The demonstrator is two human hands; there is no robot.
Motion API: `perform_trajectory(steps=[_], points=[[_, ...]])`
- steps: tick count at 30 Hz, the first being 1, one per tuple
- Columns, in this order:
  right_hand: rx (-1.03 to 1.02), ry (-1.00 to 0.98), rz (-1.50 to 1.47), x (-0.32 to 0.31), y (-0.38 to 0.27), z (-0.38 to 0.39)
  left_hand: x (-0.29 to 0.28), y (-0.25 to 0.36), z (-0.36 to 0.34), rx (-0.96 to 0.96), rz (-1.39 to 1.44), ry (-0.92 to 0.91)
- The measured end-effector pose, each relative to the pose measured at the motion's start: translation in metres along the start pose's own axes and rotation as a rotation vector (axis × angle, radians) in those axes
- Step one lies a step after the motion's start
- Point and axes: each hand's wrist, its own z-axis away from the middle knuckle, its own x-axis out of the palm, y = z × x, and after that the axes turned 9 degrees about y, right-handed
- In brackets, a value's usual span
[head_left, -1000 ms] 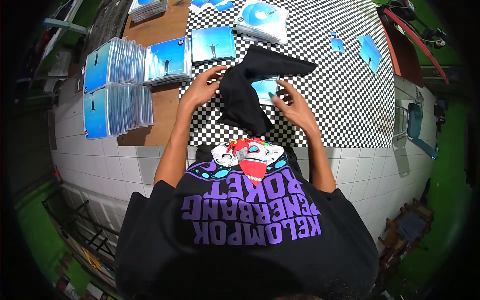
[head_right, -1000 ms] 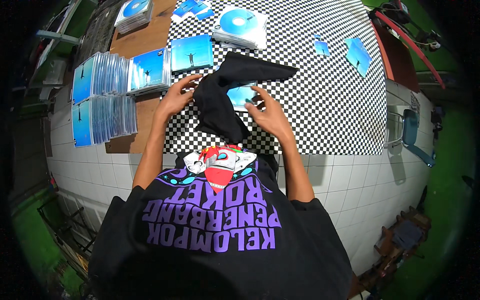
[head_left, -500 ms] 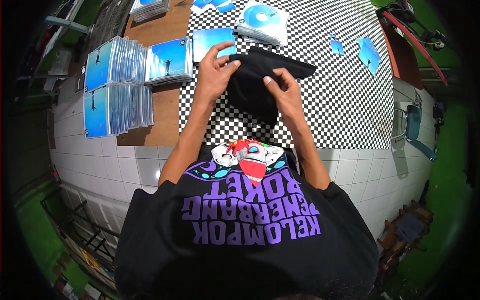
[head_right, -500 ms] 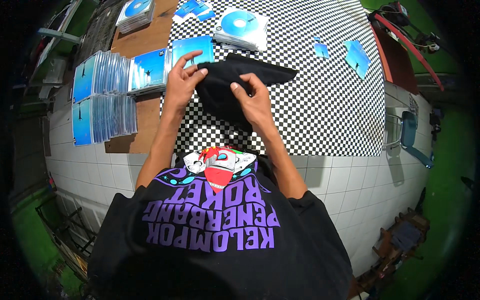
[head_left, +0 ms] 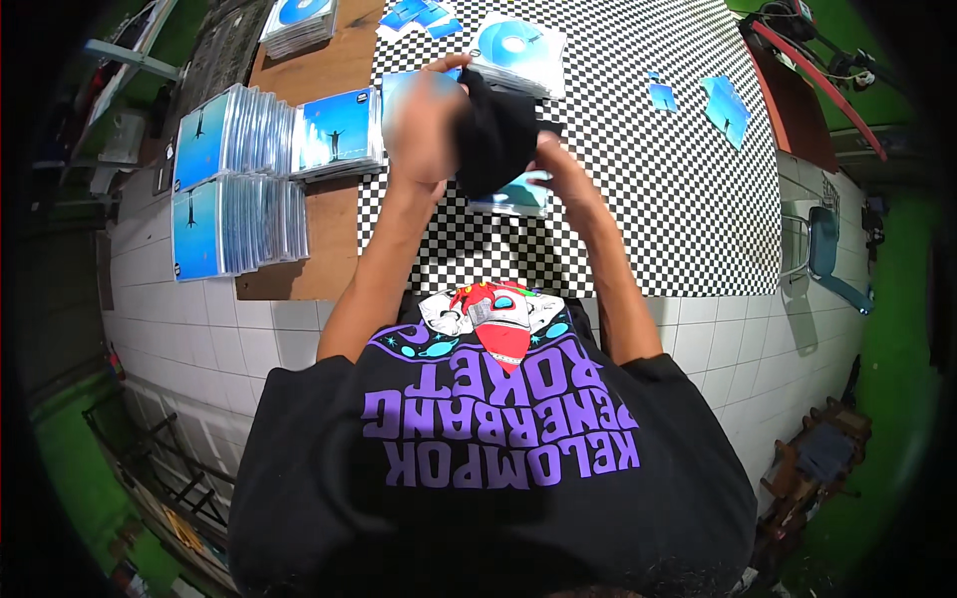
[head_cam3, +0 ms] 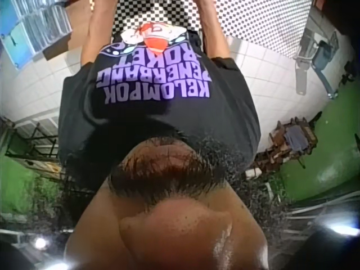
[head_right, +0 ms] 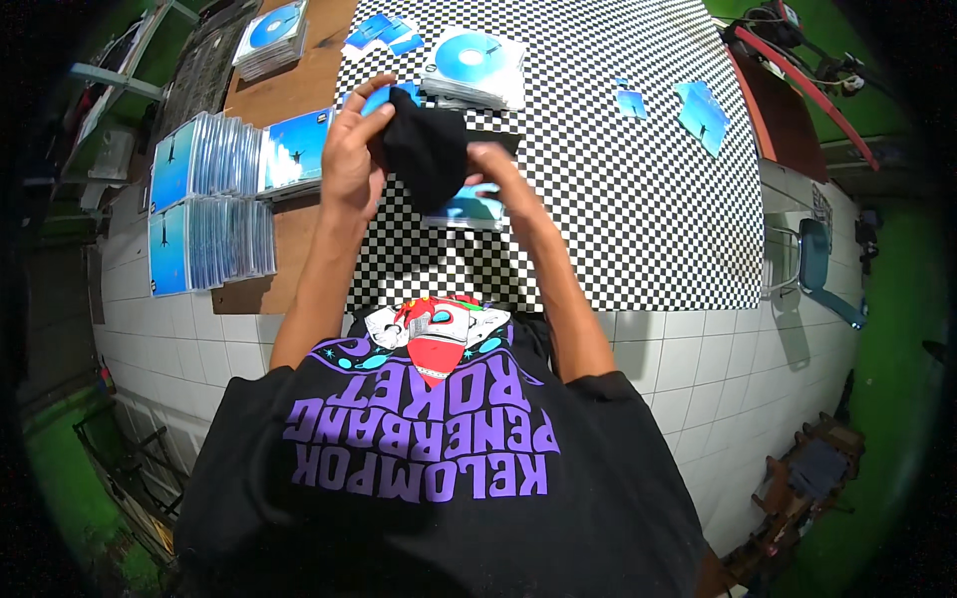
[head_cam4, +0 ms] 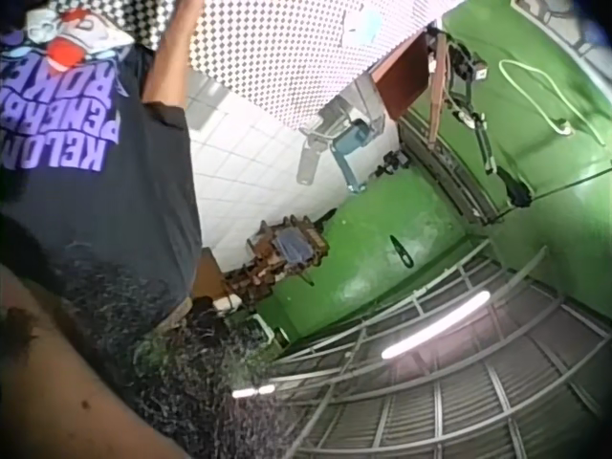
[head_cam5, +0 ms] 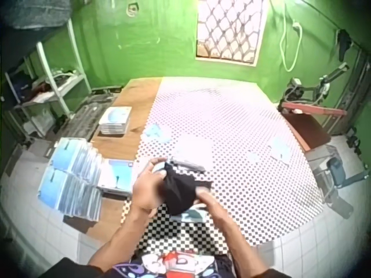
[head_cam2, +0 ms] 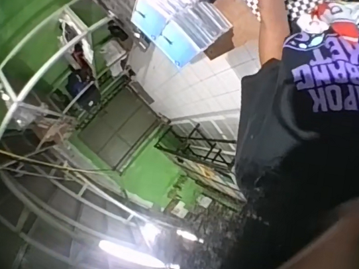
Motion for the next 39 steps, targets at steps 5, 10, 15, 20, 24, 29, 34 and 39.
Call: perform_trajectory(steps=[5, 10, 15, 20, 24, 29, 34, 39], points=[[0.234, -0.214, -0.420, 0.030, 0.021, 0.005, -0.008, -0.019, 0.022, -0.219, 0.183, 0.138], [0.103, -0.241, -0.390, 0.039, 0.025, 0.011, -0.014, -0.011, 0.037, -0.107, -0.011, 0.162], [-0.251, 0.048, -0.060, 0.011, -0.005, -0.001, -0.027, 0.000, 0.020, 0.252, -0.297, 0.298], [-0.510, 0.179, 0.004, 0.016, -0.059, -0.014, -0.011, 0.023, 0.001, 0.535, -0.622, 0.204], [-0.686, 0.220, 0.041, 0.035, -0.108, -0.009, -0.010, 0.049, -0.020, 0.576, -0.776, 0.111], [-1.021, 0.273, 0.424, 0.027, -0.106, -0.015, -0.005, 0.067, -0.010, 0.684, -1.202, 0.163], [-1.410, 0.478, 0.953, 0.012, -0.112, 0.010, -0.014, 0.069, 0.001, 1.122, -1.085, 0.153], [-0.994, 0.152, 0.415, 0.012, -0.133, 0.030, -0.006, 0.088, 0.014, 0.551, -0.439, 0.028]])
